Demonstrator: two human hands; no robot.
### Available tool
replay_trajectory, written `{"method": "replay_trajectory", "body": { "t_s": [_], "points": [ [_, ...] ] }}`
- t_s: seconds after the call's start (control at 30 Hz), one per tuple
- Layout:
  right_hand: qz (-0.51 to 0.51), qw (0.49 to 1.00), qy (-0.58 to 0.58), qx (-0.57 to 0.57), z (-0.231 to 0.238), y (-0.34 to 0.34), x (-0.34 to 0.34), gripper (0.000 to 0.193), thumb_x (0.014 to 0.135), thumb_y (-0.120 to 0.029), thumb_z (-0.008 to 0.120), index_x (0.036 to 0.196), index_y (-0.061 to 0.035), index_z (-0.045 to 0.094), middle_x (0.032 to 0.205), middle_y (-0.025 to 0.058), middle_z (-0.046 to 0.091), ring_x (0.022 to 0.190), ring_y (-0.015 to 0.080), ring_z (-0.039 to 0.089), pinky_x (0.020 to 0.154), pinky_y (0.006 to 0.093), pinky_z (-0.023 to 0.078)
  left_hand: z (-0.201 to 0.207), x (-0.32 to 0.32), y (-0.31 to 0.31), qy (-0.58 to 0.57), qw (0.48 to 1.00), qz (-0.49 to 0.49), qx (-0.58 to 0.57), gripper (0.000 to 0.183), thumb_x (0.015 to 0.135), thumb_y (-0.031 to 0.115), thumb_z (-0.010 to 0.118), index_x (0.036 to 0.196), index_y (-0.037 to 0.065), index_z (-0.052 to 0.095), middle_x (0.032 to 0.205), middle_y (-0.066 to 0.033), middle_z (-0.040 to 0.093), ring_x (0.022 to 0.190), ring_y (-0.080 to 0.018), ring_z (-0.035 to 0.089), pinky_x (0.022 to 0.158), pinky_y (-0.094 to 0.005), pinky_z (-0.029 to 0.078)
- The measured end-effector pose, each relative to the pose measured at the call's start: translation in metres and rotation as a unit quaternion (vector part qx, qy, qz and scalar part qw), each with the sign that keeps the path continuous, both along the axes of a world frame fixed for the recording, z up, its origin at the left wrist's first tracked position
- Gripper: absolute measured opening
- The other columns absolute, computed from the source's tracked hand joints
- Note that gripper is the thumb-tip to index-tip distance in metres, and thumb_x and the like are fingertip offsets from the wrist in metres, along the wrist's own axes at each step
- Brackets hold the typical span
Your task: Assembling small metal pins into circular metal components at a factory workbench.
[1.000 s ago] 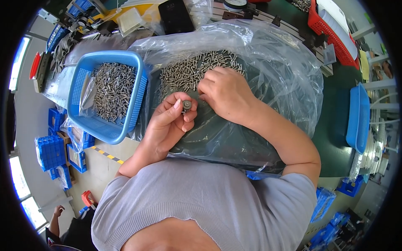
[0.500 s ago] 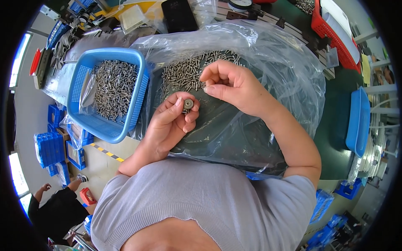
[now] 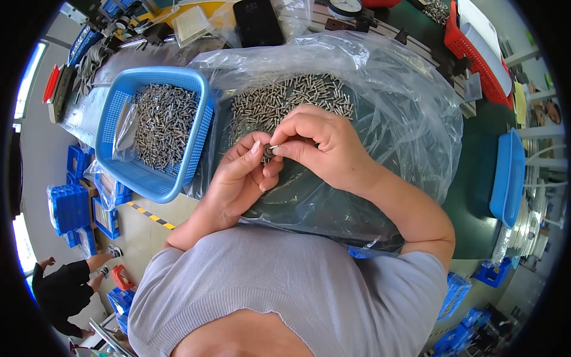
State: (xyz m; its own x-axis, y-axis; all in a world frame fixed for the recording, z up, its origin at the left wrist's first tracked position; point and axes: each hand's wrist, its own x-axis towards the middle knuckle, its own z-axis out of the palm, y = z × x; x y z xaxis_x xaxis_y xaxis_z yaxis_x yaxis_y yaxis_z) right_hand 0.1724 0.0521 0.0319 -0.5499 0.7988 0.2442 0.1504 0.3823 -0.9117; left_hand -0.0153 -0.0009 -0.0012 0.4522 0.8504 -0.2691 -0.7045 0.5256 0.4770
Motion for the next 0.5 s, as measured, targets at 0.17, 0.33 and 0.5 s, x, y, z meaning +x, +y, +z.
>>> {"method": "replay_trajectory", "body": {
  "t_s": [0.17, 0.33, 0.5],
  "points": [
    [0.012, 0.999, -0.018, 0.025, -0.0008, -0.0003, -0.0003, 0.012, 0.077, 0.000, 0.071, 0.085, -0.0029, 0.063, 0.084, 0.0033, 0.059, 0.074, 0.0136, 0.056, 0.064, 0.0254, 0.045, 0.0024, 0.0003, 0.0003, -0.006, 1.000, 0.000, -0.018, 0.016, 0.095, 0.021, 0.057, 0.101, 0.007, 0.055, 0.086, -0.0036, 0.057, 0.071, -0.0089, 0.051, 0.060, -0.0237, 0.041],
    [0.027, 0.999, -0.034, -0.009, 0.0024, -0.0007, 0.0005, 0.014, 0.076, -0.004, 0.074, 0.085, -0.0035, 0.062, 0.084, 0.0026, 0.058, 0.074, 0.0122, 0.055, 0.063, 0.0241, 0.044, 0.0041, 0.0004, -0.0003, 0.002, 1.000, -0.004, -0.018, 0.016, 0.094, 0.022, 0.059, 0.100, 0.007, 0.056, 0.084, -0.0024, 0.056, 0.071, -0.0087, 0.050, 0.059, -0.0234, 0.041],
    [0.052, 0.989, -0.012, -0.137, 0.0012, 0.0008, 0.0029, 0.014, 0.078, -0.007, 0.074, 0.085, -0.0066, 0.063, 0.087, -0.0004, 0.057, 0.074, 0.0118, 0.054, 0.066, 0.0239, 0.043, 0.0002, -0.0015, -0.0004, -0.007, 1.000, -0.017, -0.004, 0.017, 0.093, 0.022, 0.060, 0.100, 0.007, 0.056, 0.083, -0.0018, 0.055, 0.071, -0.0091, 0.049, 0.059, -0.0234, 0.041]
  ]
}}
